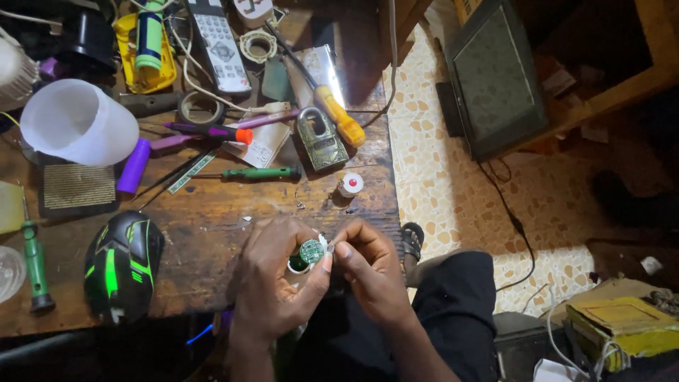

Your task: Soldering wires and components onto a small circuit board inside a plastic casing at a repair workbench.

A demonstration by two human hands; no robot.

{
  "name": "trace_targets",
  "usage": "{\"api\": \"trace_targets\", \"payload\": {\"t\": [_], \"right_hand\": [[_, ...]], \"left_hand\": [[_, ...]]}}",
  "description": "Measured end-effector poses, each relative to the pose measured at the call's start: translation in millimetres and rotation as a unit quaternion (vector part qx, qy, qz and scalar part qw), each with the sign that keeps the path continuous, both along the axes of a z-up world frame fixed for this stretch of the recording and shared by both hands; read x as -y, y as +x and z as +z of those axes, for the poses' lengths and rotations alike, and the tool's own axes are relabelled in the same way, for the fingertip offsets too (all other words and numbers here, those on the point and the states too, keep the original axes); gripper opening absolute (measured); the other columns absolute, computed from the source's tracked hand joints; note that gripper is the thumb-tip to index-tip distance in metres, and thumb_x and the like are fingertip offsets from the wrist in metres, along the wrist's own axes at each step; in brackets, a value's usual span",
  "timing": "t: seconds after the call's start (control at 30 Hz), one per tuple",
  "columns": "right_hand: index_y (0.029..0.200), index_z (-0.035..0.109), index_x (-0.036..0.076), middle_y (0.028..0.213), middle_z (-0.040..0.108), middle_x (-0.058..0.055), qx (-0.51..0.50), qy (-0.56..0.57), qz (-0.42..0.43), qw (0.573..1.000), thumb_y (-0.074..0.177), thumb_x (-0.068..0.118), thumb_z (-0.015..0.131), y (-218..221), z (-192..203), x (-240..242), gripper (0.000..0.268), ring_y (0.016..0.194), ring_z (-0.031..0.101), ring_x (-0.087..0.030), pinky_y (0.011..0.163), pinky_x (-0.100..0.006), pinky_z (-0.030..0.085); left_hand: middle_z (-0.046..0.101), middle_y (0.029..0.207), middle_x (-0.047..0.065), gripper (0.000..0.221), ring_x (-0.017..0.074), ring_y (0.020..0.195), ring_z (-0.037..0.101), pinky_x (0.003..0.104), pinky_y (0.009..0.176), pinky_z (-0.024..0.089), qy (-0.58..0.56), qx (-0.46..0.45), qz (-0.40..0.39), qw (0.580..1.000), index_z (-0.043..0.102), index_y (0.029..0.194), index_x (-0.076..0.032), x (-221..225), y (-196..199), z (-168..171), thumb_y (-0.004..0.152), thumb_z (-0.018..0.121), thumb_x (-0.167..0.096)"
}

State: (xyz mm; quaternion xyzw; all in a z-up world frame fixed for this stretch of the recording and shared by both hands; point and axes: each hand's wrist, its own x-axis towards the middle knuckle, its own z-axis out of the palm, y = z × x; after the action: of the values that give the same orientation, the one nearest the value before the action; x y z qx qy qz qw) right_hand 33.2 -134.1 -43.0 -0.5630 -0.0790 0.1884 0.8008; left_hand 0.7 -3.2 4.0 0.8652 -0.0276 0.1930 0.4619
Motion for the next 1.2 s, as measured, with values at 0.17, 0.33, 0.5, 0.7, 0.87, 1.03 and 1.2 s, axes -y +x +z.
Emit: {"api": "trace_targets", "payload": {"t": [0.17,0.33,0.5,0.7,0.87,1.03,1.2], "right_hand": [[0.075,0.052,0.006,0.061,0.045,0.002,-0.007,0.012,0.003,1.000,0.080,0.026,0.059,0.3,-2.2,0.3,0.021,0.051,0.036,-0.004,0.045,-0.017,0.028],[0.076,0.051,0.006,0.062,0.046,0.001,-0.001,0.033,0.016,0.999,0.081,0.024,0.058,-0.2,-0.1,-0.1,0.020,0.052,0.036,-0.004,0.046,-0.018,0.028],[0.078,0.051,0.006,0.065,0.048,0.001,0.009,0.023,0.020,0.999,0.081,0.025,0.058,0.0,0.7,0.6,0.020,0.054,0.039,-0.005,0.047,-0.017,0.031],[0.083,0.053,0.006,0.072,0.049,-0.001,0.037,0.032,0.023,0.999,0.083,0.021,0.056,0.3,-1.1,1.3,0.015,0.056,0.040,-0.005,0.049,-0.017,0.032],[0.084,0.052,0.006,0.071,0.049,0.000,0.031,0.035,0.021,0.999,0.082,0.022,0.057,-0.4,-3.3,1.9,0.017,0.056,0.041,-0.004,0.049,-0.017,0.031],[0.084,0.052,0.005,0.071,0.048,-0.001,0.026,0.038,0.023,0.999,0.083,0.020,0.057,-0.2,-1.4,2.1,0.015,0.055,0.040,-0.005,0.047,-0.016,0.031],[0.083,0.052,0.007,0.056,0.046,0.002,0.018,-0.040,-0.019,0.999,0.081,0.024,0.057,3.9,-1.1,5.3,0.017,0.044,0.036,-0.004,0.039,-0.016,0.029]], "left_hand": [[0.050,0.067,0.002,0.012,0.0194,0.064,0.048,0.030,0.065,0.034,-0.011,-0.006,-0.007,1.000,0.046,0.069,-0.010,0.9,1.2,1.4,0.073,0.052,-0.019],[0.054,0.071,0.002,0.009,0.0193,0.068,0.052,0.030,0.068,0.036,-0.005,-0.001,-0.005,1.000,0.049,0.072,-0.009,0.5,0.3,1.8,0.072,0.052,-0.018],[0.055,0.069,0.000,0.008,0.0179,0.067,0.052,0.029,0.068,0.036,-0.004,-0.001,0.001,1.000,0.049,0.070,-0.011,0.8,0.4,1.8,0.071,0.053,-0.018],[0.053,0.069,0.003,0.011,0.0196,0.065,0.051,0.030,0.066,0.037,-0.005,0.010,-0.007,1.000,0.047,0.070,-0.008,0.1,0.7,-0.9,0.071,0.053,-0.017],[0.054,0.069,0.001,0.010,0.0184,0.067,0.053,0.030,0.068,0.036,-0.013,0.012,-0.005,1.000,0.047,0.069,-0.010,0.8,1.0,-0.4,0.070,0.053,-0.018],[0.055,0.070,0.003,0.010,0.0187,0.068,0.054,0.030,0.069,0.036,-0.015,0.009,-0.009,1.000,0.048,0.070,-0.009,1.3,1.0,-0.5,0.071,0.052,-0.019],[0.052,0.070,0.002,0.012,0.0204,0.070,0.049,0.031,0.064,0.036,-0.019,-0.038,0.008,0.999,0.049,0.074,-0.011,-0.4,-3.2,3.2,0.071,0.052,-0.022]]}}
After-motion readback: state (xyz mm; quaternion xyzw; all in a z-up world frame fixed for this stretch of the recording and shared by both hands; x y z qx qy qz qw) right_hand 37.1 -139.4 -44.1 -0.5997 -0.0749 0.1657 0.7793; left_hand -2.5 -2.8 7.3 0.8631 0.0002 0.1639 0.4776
